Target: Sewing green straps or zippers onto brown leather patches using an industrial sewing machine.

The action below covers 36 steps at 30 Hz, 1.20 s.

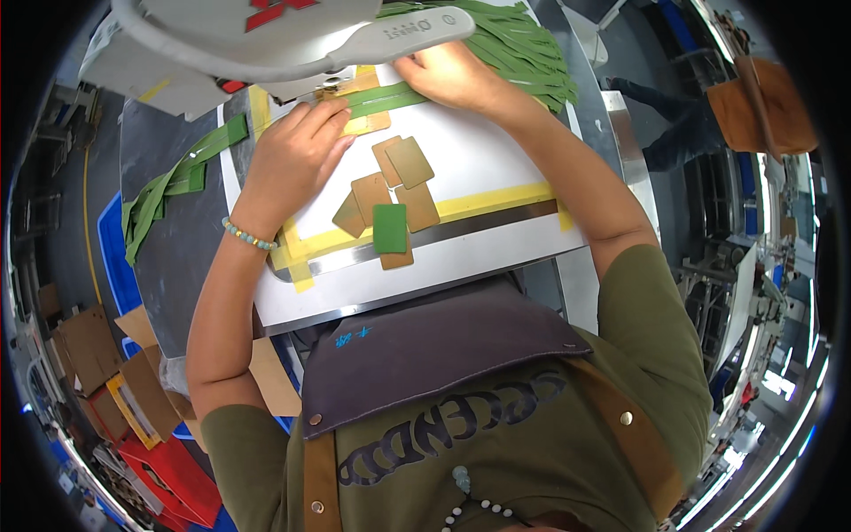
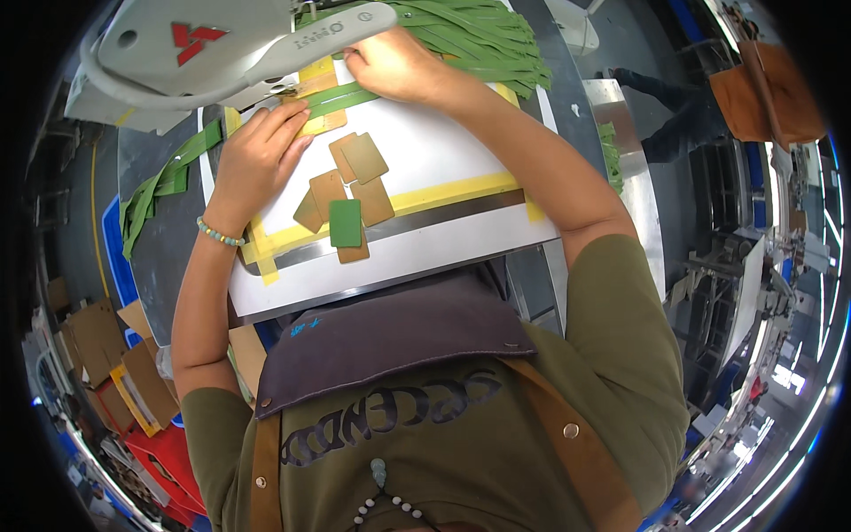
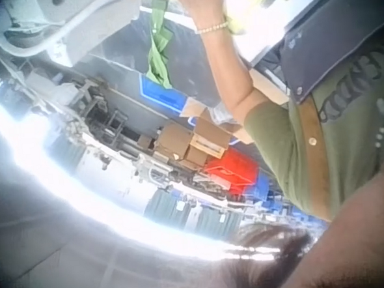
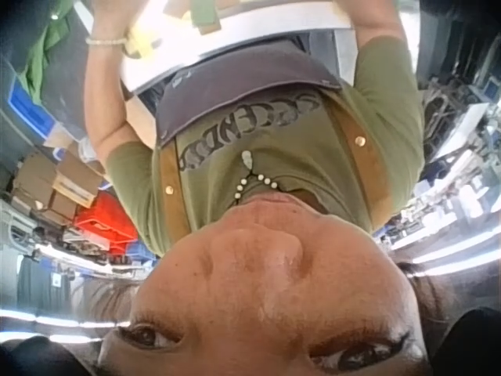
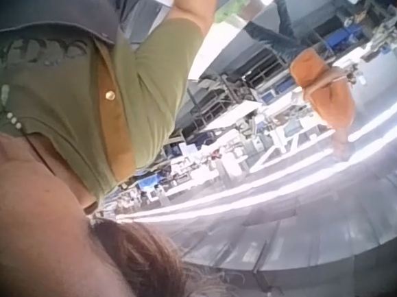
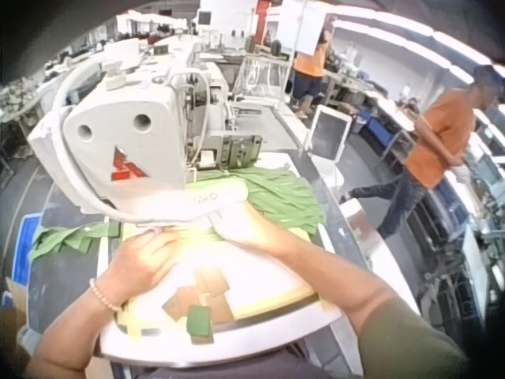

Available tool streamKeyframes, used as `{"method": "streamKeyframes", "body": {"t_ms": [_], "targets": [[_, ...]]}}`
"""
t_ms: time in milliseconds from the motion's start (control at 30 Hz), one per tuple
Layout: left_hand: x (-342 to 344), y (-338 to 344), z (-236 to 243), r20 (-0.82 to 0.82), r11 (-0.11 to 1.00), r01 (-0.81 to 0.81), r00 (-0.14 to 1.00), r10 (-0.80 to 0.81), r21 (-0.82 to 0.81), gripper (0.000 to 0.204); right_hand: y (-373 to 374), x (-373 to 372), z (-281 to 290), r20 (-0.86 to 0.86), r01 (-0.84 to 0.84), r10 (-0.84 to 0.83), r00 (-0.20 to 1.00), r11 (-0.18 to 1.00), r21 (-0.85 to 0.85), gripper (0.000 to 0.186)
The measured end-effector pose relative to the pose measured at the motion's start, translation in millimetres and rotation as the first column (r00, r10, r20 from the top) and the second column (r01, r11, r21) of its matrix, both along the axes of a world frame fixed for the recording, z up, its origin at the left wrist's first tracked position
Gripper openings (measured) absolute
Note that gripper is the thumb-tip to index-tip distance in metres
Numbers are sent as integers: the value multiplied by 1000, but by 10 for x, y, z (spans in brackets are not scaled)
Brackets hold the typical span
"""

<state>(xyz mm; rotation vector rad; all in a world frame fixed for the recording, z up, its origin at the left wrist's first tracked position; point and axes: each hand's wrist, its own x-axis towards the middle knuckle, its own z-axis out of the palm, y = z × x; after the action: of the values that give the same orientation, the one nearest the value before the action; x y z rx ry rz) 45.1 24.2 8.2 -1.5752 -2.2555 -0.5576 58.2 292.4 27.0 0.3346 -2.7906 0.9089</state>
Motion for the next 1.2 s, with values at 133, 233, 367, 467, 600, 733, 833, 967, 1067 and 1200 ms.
{"method": "streamKeyframes", "body": {"t_ms": [133,233,367,467,600,733,833,967,1067,1200], "targets": [[12,52,56,20,1000,-3,1000,3,-12,29,-22,-14,-38,-39,53,-57,998,993,-109,31],[21,85,32,30,999,-40,999,40,-24,28,27,-174,-76,1,46,-47,999,977,-207,29],[5,92,28,-2,1000,-15,1000,15,-15,28,-48,-379,51,179,114,-101,979,991,-68,27],[19,90,41,13,1000,-17,1000,17,-8,28,-108,-135,168,370,269,-36,928,751,-603,25],[23,113,44,17,1000,-13,1000,13,0,27,80,-181,-61,456,352,142,879,453,-819,29],[21,102,45,30,1000,-15,999,15,5,27,231,-228,-66,219,176,551,805,131,-976,39],[16,66,48,27,1000,-15,1000,14,14,27,83,-222,-9,197,89,383,902,282,-955,37],[11,154,43,29,1000,-2,1000,1,30,27,153,-505,-166,74,70,-32,997,792,-606,31],[20,90,38,26,999,-34,999,33,11,27,200,-114,6,-20,-211,221,975,898,-386,25],[36,96,52,-42,998,-55,998,54,-17,28,243,183,-103,-299,-357,418,858,903,239,20]]}}
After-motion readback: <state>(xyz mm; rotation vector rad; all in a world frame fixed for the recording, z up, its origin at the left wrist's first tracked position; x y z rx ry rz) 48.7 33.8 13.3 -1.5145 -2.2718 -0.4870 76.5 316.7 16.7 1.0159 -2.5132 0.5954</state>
